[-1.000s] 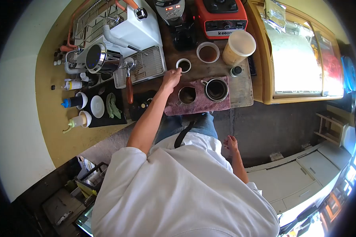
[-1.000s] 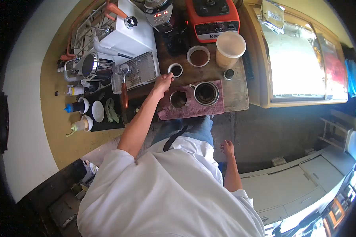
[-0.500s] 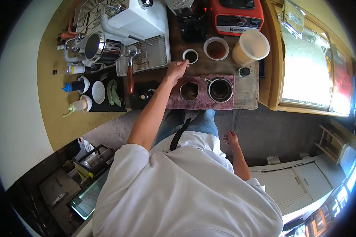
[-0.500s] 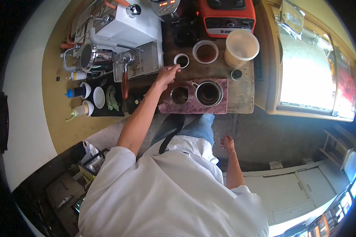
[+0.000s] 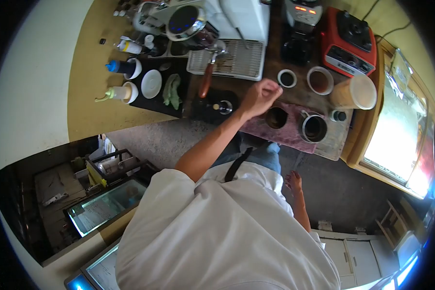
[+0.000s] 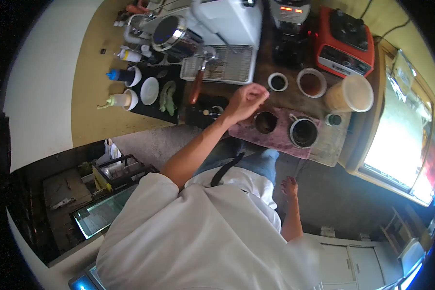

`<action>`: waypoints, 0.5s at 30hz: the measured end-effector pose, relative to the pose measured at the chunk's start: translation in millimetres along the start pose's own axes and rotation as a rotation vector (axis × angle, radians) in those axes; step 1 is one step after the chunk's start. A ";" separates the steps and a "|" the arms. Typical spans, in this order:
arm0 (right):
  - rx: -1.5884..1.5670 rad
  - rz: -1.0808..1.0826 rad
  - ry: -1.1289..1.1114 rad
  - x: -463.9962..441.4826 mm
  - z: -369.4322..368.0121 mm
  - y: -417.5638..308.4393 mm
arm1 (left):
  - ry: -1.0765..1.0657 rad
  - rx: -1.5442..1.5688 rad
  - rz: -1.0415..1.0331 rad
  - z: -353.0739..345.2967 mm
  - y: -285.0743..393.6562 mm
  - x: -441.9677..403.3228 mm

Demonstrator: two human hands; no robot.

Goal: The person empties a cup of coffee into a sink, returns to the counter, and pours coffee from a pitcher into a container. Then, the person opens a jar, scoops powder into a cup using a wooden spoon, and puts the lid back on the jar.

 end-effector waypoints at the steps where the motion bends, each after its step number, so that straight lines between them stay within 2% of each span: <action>1: 0.012 0.042 -0.017 -4.9 -1.6 6.0 | -0.070 0.146 -0.021 5.7 9.6 11.9; 2: 0.021 0.086 -0.028 -9.3 -2.2 11.6 | -0.143 0.242 0.036 14.3 16.6 27.1; 5: 0.045 0.104 0.014 11.4 -27.4 8.8 | -0.225 0.316 -0.028 56.7 26.0 64.0; 7: 0.041 0.111 0.038 14.7 -39.9 21.3 | -0.271 0.252 -0.041 94.8 17.4 85.4; 8: 0.173 0.160 0.087 20.5 -46.0 21.0 | -0.291 0.222 -0.046 116.2 11.0 93.5; 10: 0.361 0.234 0.147 36.6 -64.9 15.1 | -0.137 0.004 0.037 173.3 -5.5 104.3; 13: 0.491 0.242 0.110 62.1 -97.3 2.3 | 0.166 -0.322 0.237 257.1 -33.8 117.7; 15: 0.567 0.226 0.081 76.7 -120.1 -7.6 | 0.357 -0.786 0.062 297.5 -89.9 125.3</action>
Point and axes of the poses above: each hand's wrist, its own x-axis away from the middle knuckle, its own z-axis out of the back of the hand, y = z × x, the point moved 5 cm from there along -x, towards the middle knuckle, and after that the axes turned 12 degrees about -z, right-handed, at the moved point
